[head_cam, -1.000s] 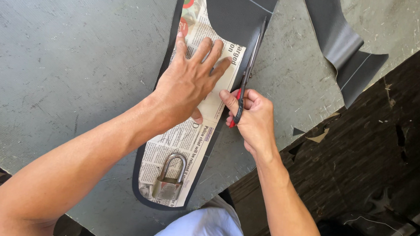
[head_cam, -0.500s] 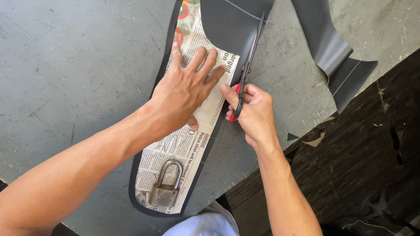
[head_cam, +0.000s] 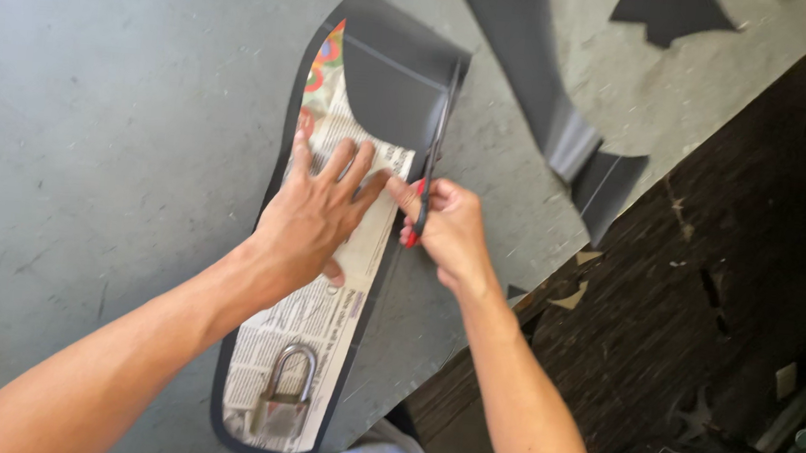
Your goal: The person cuts a large sheet of black leather along marked lines using shears. They then place a newspaper pattern on the leather, secure it with a padlock and a metal weight, and cut around the pattern to create a shaped piece.
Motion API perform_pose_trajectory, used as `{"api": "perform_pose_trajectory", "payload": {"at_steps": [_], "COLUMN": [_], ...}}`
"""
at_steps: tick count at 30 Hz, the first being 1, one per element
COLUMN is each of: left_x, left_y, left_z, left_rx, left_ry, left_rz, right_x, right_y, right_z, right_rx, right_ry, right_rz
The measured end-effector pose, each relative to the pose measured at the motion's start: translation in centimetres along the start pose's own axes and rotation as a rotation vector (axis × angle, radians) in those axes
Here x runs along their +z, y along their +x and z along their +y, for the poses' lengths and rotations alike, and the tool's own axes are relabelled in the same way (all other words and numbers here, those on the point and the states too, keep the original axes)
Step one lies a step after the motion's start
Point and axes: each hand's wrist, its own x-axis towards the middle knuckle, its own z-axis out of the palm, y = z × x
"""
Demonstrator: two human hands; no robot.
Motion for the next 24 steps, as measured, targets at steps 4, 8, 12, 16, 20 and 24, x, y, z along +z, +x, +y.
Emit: {"api": "perform_pose_trajectory", "payload": {"at_steps": [4,8,12,16,20,24], "left_x": [-0.4,-0.5,-0.8,-1.0,-0.8,-0.6], "left_y": [0.1,0.1,0.0,-0.2,-0.3,0.1], "left_z": [0.0,0.1,0.3,0.6,0.7,0.8], "left_rx": [-0.01,-0.017,-0.04,-0.043,-0.063,-0.12], "left_ry": [-0.018,-0.038,-0.075,-0.028,-0.052,-0.243], "left_rz": [-0.043,-0.052,-0.075,-0.063,-0.065,0.027], "right_x": [-0.3,-0.6,-0.9,-1.4,-2.6,-5.3], "right_y": [-0.2,0.3,1.2,1.9,2.4,2.9], "right_z": [0.2,-0.6,-1.4,-1.3,-0.4,0.0], "right_rx": [-0.013,-0.002,0.004,-0.022,-0.038,-0.035], "right_ry": [0.0,0.003,-0.011,-0.025,-0.039,0.005], "right_rz": [-0.01,-0.017,-0.026,-0.041,-0.071,-0.081]}}
